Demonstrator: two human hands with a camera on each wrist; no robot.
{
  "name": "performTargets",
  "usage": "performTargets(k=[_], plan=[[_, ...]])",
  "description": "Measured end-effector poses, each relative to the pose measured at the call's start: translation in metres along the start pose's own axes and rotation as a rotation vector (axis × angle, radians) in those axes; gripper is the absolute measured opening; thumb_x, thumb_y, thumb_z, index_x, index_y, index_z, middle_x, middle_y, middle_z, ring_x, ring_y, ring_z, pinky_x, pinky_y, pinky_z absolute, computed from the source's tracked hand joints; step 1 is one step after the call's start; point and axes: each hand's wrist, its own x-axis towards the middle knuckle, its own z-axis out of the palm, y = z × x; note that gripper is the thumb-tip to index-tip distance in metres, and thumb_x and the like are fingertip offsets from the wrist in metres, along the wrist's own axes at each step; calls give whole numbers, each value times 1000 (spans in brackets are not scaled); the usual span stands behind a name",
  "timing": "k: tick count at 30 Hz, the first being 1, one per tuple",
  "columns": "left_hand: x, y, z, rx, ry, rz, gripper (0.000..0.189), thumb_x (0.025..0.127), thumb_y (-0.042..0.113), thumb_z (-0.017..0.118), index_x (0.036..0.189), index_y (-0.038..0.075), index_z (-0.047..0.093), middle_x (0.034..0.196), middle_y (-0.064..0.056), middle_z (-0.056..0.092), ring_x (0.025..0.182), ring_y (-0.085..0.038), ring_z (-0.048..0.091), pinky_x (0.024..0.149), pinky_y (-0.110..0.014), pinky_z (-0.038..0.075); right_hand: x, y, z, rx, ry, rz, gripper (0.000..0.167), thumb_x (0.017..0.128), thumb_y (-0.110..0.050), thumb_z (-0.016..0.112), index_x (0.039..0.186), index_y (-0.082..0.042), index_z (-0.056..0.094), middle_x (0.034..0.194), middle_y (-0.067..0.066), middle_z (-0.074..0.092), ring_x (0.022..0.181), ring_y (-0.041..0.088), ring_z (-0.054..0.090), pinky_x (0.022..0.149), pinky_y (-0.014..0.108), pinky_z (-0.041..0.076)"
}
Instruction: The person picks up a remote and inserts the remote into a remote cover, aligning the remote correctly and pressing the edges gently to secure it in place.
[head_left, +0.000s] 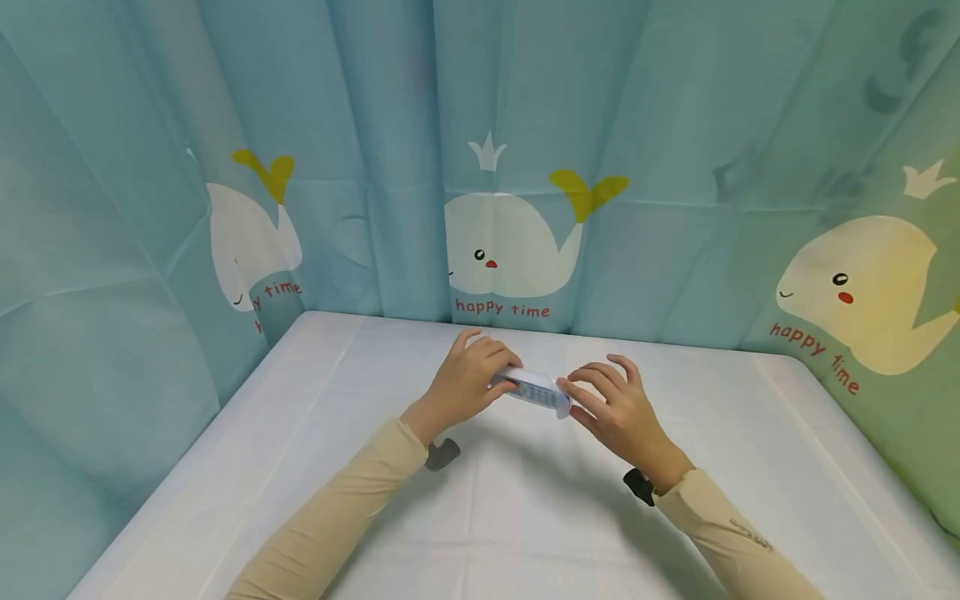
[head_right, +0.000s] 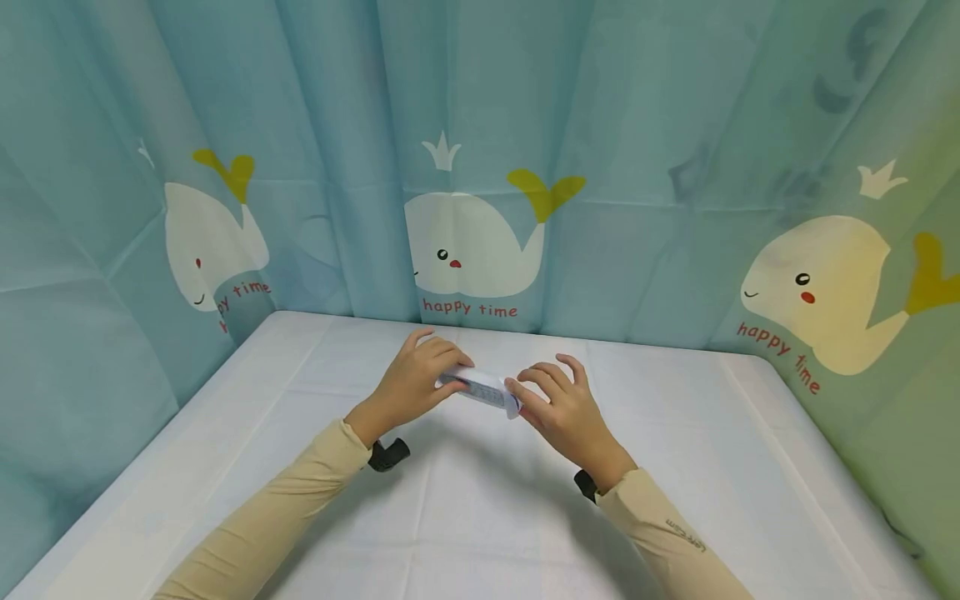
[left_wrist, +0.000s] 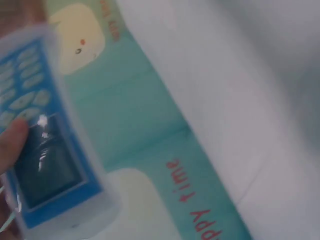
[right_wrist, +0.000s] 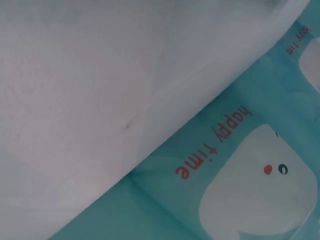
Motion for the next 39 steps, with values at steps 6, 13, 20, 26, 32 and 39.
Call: performTargets(k=[6, 13, 20, 26, 32, 39], plan=[[-8, 1, 13, 145, 237, 102, 25, 67, 21, 83, 85, 15, 67, 84, 4, 67, 83, -13, 63, 98, -41, 42, -2, 1, -5, 175, -98, 199, 44, 63, 1, 75, 106, -7, 66, 96, 6, 65, 91, 24, 57, 87, 47, 38], [-12, -1, 22, 327, 525, 293, 25, 62, 14, 84, 78, 14, 65, 74, 4, 64, 73, -14, 60, 88, -41, 47, 1, 1, -12, 376, -191, 426, 36, 72, -11, 71, 108, -9, 66, 104, 3, 64, 100, 21, 54, 86, 44, 37], [-14, 1, 25, 360, 600, 349, 20, 63, 9, 77, 78, 14, 65, 75, 3, 63, 71, -14, 58, 85, -42, 48, 7, -2, -12, 388, -214, 494, 40, 65, -14, 79, 102, -9, 66, 101, 2, 63, 97, 18, 53, 83, 43, 40], [-12, 8, 21, 385, 373, 216, 49, 59, 28, 85, 101, 16, 62, 95, 0, 61, 89, -16, 57, 95, -46, 44, 8, -2, -8, 238, -119, 350, 48, 57, -19, 80, 99, -2, 64, 97, 9, 61, 93, 26, 53, 86, 47, 37], [-10, 11, 13, 274, 140, 97, 67, 62, 49, 82, 118, 18, 61, 107, 1, 60, 103, -16, 55, 104, -53, 34, 9, -1, -4, 81, -64, 165, 51, 56, -21, 76, 100, 1, 62, 94, 13, 60, 89, 30, 55, 85, 53, 39], [-5, 18, 11, 175, 188, 104, 41, 72, 43, 77, 104, 18, 67, 97, 2, 64, 95, -15, 59, 103, -53, 36, 10, -3, -2, 27, -48, 110, 53, 51, -19, 78, 98, 0, 62, 92, 12, 61, 85, 29, 57, 85, 54, 41]])
